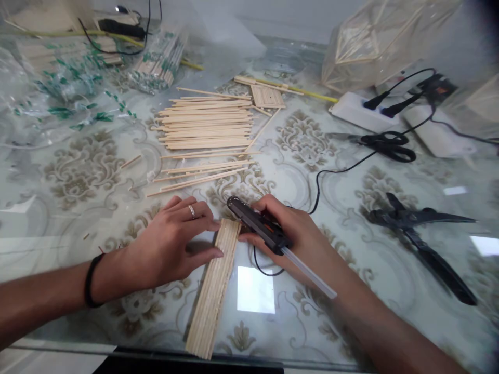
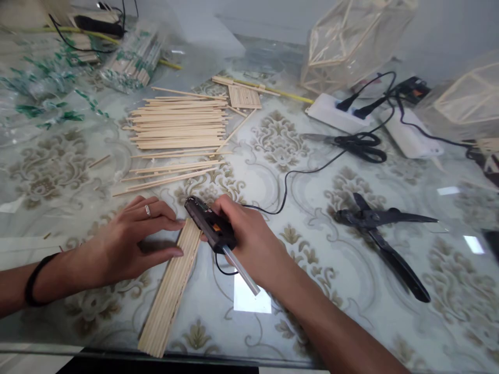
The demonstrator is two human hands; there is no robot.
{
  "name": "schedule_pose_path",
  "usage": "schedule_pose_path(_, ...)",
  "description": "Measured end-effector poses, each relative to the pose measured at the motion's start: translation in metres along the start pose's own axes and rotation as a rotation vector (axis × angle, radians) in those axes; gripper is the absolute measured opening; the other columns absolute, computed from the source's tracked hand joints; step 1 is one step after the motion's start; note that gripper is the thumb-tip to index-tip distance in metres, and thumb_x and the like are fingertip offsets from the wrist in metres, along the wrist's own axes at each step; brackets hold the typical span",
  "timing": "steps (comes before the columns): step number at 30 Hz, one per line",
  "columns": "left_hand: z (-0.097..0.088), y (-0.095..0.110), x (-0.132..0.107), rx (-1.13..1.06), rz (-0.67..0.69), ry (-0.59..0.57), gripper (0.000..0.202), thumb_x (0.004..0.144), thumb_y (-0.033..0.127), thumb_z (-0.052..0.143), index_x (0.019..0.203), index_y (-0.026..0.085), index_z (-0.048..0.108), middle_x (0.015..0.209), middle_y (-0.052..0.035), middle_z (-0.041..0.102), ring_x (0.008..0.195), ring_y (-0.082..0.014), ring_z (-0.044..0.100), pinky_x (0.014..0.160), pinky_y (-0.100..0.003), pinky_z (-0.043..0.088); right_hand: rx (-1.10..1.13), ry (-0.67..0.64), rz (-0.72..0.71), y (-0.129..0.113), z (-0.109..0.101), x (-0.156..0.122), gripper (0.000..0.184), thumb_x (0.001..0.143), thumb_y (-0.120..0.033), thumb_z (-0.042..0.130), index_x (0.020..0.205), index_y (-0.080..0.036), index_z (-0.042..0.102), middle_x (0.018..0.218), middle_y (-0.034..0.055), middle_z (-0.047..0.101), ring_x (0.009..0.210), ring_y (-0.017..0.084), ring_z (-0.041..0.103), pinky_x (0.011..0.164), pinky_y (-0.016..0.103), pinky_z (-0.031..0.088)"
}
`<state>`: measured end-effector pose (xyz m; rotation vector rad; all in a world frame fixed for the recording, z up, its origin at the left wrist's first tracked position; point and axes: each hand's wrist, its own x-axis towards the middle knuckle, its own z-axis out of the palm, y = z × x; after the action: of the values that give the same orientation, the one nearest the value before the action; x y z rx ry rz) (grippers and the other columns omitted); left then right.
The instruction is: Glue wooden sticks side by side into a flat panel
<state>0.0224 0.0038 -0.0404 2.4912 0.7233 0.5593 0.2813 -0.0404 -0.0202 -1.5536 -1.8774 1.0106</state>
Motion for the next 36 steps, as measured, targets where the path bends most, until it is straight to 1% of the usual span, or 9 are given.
schedule_pose_path(5, 0.0, 0.0, 0.002, -0.021, 0.017, 0.005, 0.021, 0.099, 0.032, 0.078, 0.114, 0.019, 0.069, 0.104, -0.0027, 0.072, 0.095, -0.0221, 0.066, 0.086, -0.039, 0.043, 0.011, -0.004, 0.023, 0.003, 0.001, 0.0, 0.026, 0.091, -0.032, 0.078, 0.093, -0.027, 0.053, 0.075, -0.0052, 0.071, 0.06, 0.015, 0.059, 0.057, 0.026, 0.042)
schedule_pose_path(10, 0.001, -0.002, 0.003, -0.039, 0.043, -0.004, 0.021, 0.099, 0.031, 0.078, 0.113, 0.019, 0.069, 0.104, -0.003, 0.072, 0.095, -0.0222, 0.066, 0.086, -0.039, 0.044, 0.06, 0.013, 0.086, 0.003, 0.004, -0.001, 0.024, 0.088, -0.023, 0.078, 0.096, -0.027, 0.056, 0.088, -0.0023, 0.082, 0.071, 0.019, 0.072, 0.063, 0.027, 0.049)
schedule_pose_path(15, -0.001, -0.002, 0.005, -0.042, 0.057, -0.008, 0.02, 0.101, 0.031, 0.074, 0.116, 0.019, 0.067, 0.104, -0.0028, 0.071, 0.094, -0.0212, 0.066, 0.084, -0.039, 0.045, 0.067, 0.023, 0.117, 0.001, 0.004, -0.001, 0.021, 0.086, -0.02, 0.077, 0.096, -0.027, 0.06, 0.085, -0.0031, 0.082, 0.066, 0.018, 0.069, 0.062, 0.026, 0.049)
schedule_pose_path(17, -0.002, -0.001, 0.004, -0.029, 0.056, -0.02, 0.02, 0.103, 0.031, 0.072, 0.118, 0.019, 0.066, 0.104, -0.0039, 0.07, 0.094, -0.0216, 0.066, 0.084, -0.04, 0.046, 0.071, 0.028, 0.124, 0.0, 0.003, -0.002, 0.02, 0.088, -0.024, 0.078, 0.095, -0.027, 0.06, 0.085, -0.0029, 0.082, 0.064, 0.017, 0.068, 0.061, 0.027, 0.048)
schedule_pose_path(22, 0.001, 0.0, 0.001, -0.044, 0.051, -0.031, 0.023, 0.106, 0.026, 0.064, 0.128, 0.02, 0.063, 0.12, -0.01, 0.068, 0.11, -0.0248, 0.066, 0.095, -0.043, 0.057, 0.055, 0.056, 0.135, 0.001, 0.004, -0.003, 0.023, 0.092, -0.041, 0.079, 0.094, -0.027, 0.062, 0.079, -0.0036, 0.078, 0.062, 0.016, 0.064, 0.059, 0.027, 0.047)
schedule_pose_path(25, 0.003, -0.001, -0.001, -0.09, 0.056, -0.071, 0.035, 0.107, 0.021, 0.059, 0.142, 0.022, 0.058, 0.13, -0.0112, 0.064, 0.119, -0.024, 0.064, 0.103, -0.04, 0.059, 0.047, 0.067, 0.13, 0.004, 0.005, -0.003, 0.021, 0.092, -0.04, 0.079, 0.095, -0.026, 0.063, 0.084, -0.0021, 0.08, 0.068, 0.018, 0.069, 0.059, 0.028, 0.048)
schedule_pose_path(28, 0.004, -0.003, 0.0, -0.142, 0.075, -0.121, 0.043, 0.107, 0.016, 0.055, 0.149, 0.024, 0.055, 0.134, -0.0114, 0.061, 0.117, -0.0219, 0.064, 0.102, -0.037, 0.06, 0.042, 0.074, 0.127, 0.005, 0.007, -0.002, 0.019, 0.09, -0.033, 0.08, 0.095, -0.026, 0.062, 0.086, -0.0023, 0.08, 0.072, 0.019, 0.072, 0.06, 0.028, 0.048)
schedule_pose_path(33, 0.002, -0.003, 0.004, -0.123, 0.127, -0.178, 0.05, 0.1, 0.002, 0.048, 0.142, 0.024, 0.062, 0.116, -0.0094, 0.061, 0.098, -0.0201, 0.064, 0.086, -0.034, 0.06, 0.069, 0.091, 0.13, 0.005, 0.011, -0.001, 0.017, 0.09, -0.025, 0.077, 0.095, -0.027, 0.062, 0.087, -0.0033, 0.081, 0.073, 0.019, 0.073, 0.063, 0.029, 0.048)
schedule_pose_path(36, 0.0, -0.002, 0.006, -0.106, 0.158, -0.174, 0.047, 0.095, -0.001, 0.048, 0.133, 0.022, 0.064, 0.108, -0.0079, 0.06, 0.093, -0.0199, 0.062, 0.086, -0.034, 0.059, 0.074, 0.094, 0.139, 0.003, 0.011, -0.001, 0.019, 0.088, -0.027, 0.079, 0.094, -0.028, 0.061, 0.083, -0.004, 0.079, 0.072, 0.019, 0.072, 0.063, 0.03, 0.049)
